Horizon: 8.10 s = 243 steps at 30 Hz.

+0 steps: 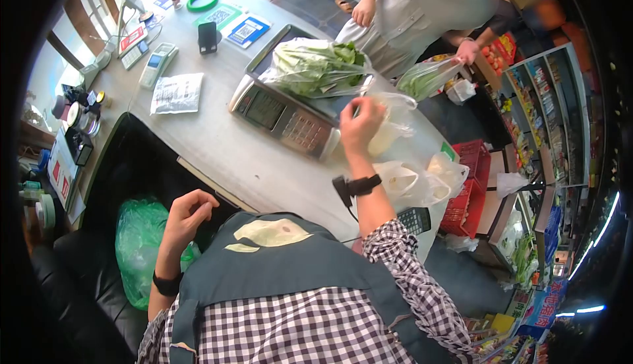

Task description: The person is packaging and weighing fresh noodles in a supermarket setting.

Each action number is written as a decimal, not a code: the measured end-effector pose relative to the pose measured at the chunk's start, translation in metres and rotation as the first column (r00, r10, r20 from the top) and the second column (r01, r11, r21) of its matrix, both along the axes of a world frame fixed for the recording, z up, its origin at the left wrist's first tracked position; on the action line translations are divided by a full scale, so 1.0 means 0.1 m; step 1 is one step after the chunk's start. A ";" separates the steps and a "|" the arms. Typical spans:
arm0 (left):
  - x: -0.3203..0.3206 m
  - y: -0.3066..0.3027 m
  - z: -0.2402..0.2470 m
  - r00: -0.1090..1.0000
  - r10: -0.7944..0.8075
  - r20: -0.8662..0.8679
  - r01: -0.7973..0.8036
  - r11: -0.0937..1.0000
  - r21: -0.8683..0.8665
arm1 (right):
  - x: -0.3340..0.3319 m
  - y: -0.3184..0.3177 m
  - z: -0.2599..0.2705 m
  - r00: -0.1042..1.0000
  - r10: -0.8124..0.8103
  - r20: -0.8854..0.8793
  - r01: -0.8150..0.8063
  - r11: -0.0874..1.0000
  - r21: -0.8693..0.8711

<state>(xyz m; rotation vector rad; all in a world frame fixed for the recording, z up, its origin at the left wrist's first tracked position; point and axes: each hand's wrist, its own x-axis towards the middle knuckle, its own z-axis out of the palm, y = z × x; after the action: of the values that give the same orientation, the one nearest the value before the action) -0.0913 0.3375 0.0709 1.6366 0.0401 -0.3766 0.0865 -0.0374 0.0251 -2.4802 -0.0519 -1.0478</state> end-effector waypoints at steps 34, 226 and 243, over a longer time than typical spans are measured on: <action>0.84 -0.49 0.70 0.835 -0.290 0.468 -0.080 0.777 0.625 | -0.52 1.69 1.01 0.492 0.827 -0.270 -0.665 0.558 0.497; 3.29 2.32 -1.53 0.932 0.147 0.331 -0.359 0.249 0.900 | -0.73 0.85 0.20 0.657 0.512 -0.553 0.070 0.690 0.721; 2.95 2.10 -1.76 0.913 0.042 0.406 -0.403 0.250 0.880 | -0.75 0.86 0.22 0.662 0.499 -0.560 0.082 0.694 0.716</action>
<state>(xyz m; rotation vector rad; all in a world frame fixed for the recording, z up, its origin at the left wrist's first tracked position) 0.2039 0.5478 -0.1047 2.8846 0.3399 0.2546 0.0116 0.0485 0.0472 -1.9021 0.2344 0.1326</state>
